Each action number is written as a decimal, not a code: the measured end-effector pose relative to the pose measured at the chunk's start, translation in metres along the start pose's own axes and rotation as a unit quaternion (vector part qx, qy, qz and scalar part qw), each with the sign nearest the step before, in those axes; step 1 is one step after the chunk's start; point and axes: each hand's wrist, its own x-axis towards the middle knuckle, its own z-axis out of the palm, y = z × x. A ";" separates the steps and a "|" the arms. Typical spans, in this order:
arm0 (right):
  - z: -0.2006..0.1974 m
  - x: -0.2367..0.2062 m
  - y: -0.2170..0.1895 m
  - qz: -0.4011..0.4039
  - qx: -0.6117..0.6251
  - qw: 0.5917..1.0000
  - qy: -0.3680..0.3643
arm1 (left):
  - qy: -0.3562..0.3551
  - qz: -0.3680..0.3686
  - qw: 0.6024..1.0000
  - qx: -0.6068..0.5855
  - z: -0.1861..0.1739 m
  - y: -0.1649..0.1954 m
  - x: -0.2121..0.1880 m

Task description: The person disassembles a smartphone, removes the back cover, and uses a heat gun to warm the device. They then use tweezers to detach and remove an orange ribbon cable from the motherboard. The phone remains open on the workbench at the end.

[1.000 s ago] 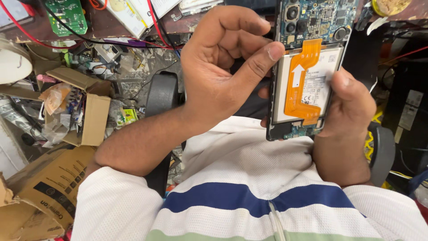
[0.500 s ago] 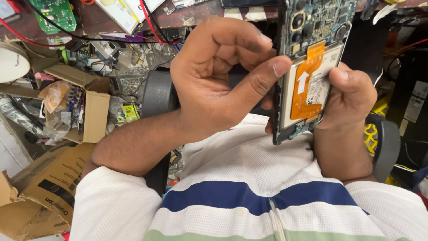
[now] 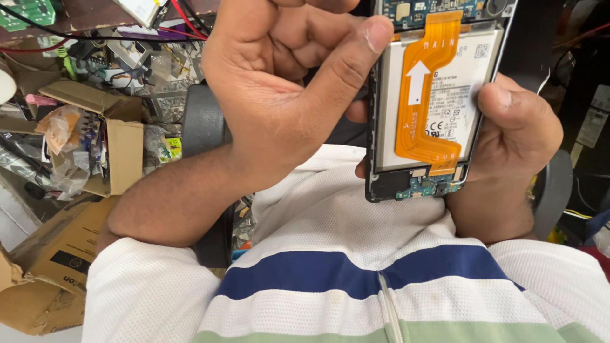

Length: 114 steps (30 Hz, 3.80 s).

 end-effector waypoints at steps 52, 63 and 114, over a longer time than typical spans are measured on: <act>-0.030 -0.013 0.000 -0.012 -0.066 0.992 -0.103 | -0.030 0.077 0.993 0.080 -0.005 -0.009 0.000; -0.002 0.002 -0.004 0.009 -0.125 0.991 -0.035 | -0.017 0.064 0.996 0.060 -0.007 -0.016 -0.003; -0.016 -0.025 0.010 -0.028 -0.168 0.985 0.041 | -0.031 0.082 0.993 0.082 -0.002 -0.021 -0.001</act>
